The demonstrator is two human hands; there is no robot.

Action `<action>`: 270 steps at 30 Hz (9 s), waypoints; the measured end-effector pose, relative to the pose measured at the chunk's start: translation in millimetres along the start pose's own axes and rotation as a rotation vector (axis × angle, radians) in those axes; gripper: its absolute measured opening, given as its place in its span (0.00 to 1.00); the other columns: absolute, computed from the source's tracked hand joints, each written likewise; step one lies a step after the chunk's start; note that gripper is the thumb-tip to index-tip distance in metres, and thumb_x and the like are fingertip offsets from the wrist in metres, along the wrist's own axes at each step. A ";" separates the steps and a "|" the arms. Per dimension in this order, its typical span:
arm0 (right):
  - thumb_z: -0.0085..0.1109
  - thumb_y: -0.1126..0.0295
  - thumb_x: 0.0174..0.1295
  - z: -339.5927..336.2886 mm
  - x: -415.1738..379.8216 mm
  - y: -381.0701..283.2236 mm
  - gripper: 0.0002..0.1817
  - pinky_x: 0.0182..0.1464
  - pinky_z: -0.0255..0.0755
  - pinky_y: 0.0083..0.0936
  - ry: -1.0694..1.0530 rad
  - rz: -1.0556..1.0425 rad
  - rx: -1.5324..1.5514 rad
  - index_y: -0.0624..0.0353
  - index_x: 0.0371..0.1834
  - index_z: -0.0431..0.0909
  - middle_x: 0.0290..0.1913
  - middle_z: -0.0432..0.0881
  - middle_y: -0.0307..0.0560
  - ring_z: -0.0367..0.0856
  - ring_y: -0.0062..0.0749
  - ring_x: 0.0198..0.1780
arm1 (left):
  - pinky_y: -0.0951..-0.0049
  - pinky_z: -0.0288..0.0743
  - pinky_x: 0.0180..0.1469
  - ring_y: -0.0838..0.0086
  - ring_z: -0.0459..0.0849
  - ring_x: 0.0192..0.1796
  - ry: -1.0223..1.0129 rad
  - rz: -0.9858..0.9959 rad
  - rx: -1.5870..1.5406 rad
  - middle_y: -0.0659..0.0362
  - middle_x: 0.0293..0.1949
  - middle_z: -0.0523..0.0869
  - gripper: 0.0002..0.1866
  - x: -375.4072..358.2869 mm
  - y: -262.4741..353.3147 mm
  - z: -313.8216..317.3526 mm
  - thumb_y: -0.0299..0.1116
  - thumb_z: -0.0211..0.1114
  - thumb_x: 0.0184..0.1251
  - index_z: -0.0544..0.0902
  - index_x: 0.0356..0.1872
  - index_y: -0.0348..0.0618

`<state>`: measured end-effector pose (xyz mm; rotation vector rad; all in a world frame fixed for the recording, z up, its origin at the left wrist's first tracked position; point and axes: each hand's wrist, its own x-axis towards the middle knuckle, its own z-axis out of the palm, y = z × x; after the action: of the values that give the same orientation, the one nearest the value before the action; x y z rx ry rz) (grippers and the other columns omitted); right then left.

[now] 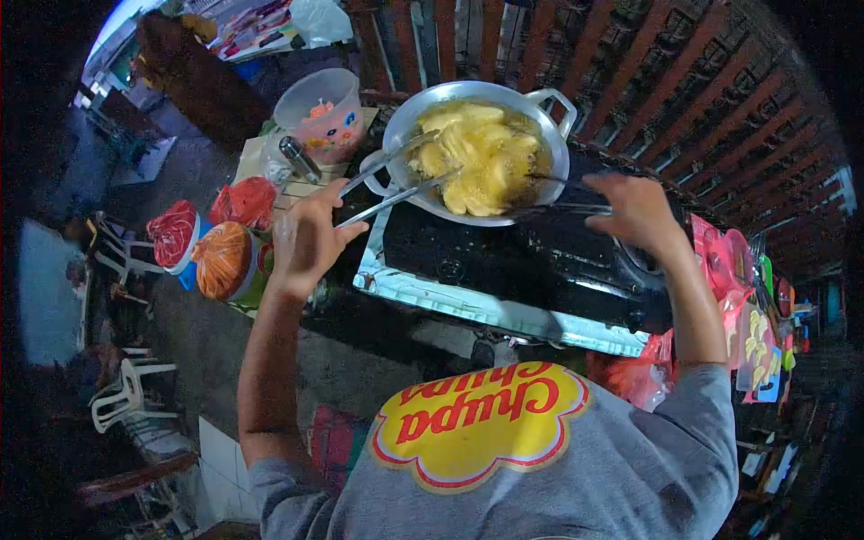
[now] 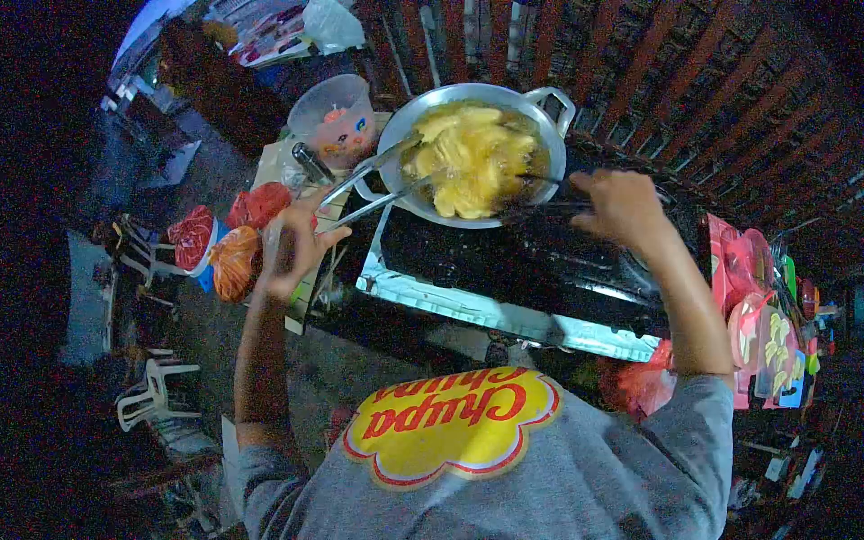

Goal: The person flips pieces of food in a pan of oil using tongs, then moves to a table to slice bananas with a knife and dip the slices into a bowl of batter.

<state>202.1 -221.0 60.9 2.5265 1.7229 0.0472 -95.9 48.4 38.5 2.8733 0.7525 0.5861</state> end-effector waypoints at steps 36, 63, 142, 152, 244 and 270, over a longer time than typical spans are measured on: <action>0.66 0.63 0.46 61.2 44.1 -0.8 0.32 0.40 0.77 0.36 0.212 -0.162 0.116 0.42 0.60 0.71 0.45 0.79 0.46 0.82 0.42 0.40 | 0.62 0.75 0.41 0.62 0.81 0.40 -0.110 0.066 0.135 0.60 0.36 0.84 0.17 -12.6 -12.2 26.1 0.33 0.67 0.52 0.79 0.46 0.50; 0.67 0.63 0.49 52.0 75.7 54.5 0.28 0.54 0.71 0.33 0.038 -0.203 0.482 0.50 0.57 0.74 0.50 0.80 0.49 0.79 0.42 0.51 | 0.66 0.74 0.42 0.64 0.83 0.40 -0.077 0.069 0.068 0.59 0.37 0.85 0.17 -15.6 -40.6 9.2 0.37 0.67 0.53 0.80 0.45 0.48; 0.63 0.61 0.49 29.5 -2.1 35.0 0.29 0.36 0.76 0.32 0.184 -0.278 -0.032 0.42 0.58 0.72 0.36 0.77 0.42 0.80 0.38 0.35 | 0.62 0.76 0.39 0.60 0.83 0.39 -0.136 0.036 0.130 0.53 0.37 0.84 0.19 31.7 10.8 41.0 0.33 0.70 0.49 0.81 0.46 0.47; 0.69 0.62 0.42 4.5 -0.9 25.9 0.33 0.44 0.75 0.35 0.074 -0.038 0.127 0.45 0.57 0.73 0.42 0.80 0.47 0.80 0.45 0.43 | 0.64 0.76 0.39 0.63 0.84 0.40 -0.219 -0.139 0.084 0.58 0.36 0.86 0.22 24.7 -3.3 26.6 0.38 0.69 0.51 0.80 0.51 0.53; 0.64 0.62 0.49 70.8 22.0 10.9 0.27 0.32 0.76 0.33 0.305 -0.095 -0.010 0.45 0.55 0.73 0.31 0.75 0.43 0.81 0.37 0.31 | 0.64 0.75 0.43 0.62 0.81 0.41 -0.182 0.198 0.212 0.56 0.39 0.82 0.27 42.8 21.5 31.0 0.33 0.71 0.45 0.76 0.51 0.45; 0.67 0.56 0.45 40.0 -6.9 -1.0 0.37 0.39 0.77 0.38 0.101 0.150 0.125 0.44 0.62 0.66 0.45 0.79 0.47 0.81 0.44 0.40 | 0.64 0.75 0.42 0.59 0.82 0.39 -0.124 0.108 0.076 0.55 0.36 0.84 0.21 33.3 8.0 52.5 0.34 0.69 0.49 0.77 0.47 0.46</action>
<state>201.5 -229.1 21.1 2.7858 1.6144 0.0805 -44.9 57.2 3.2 3.0018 0.6184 0.3936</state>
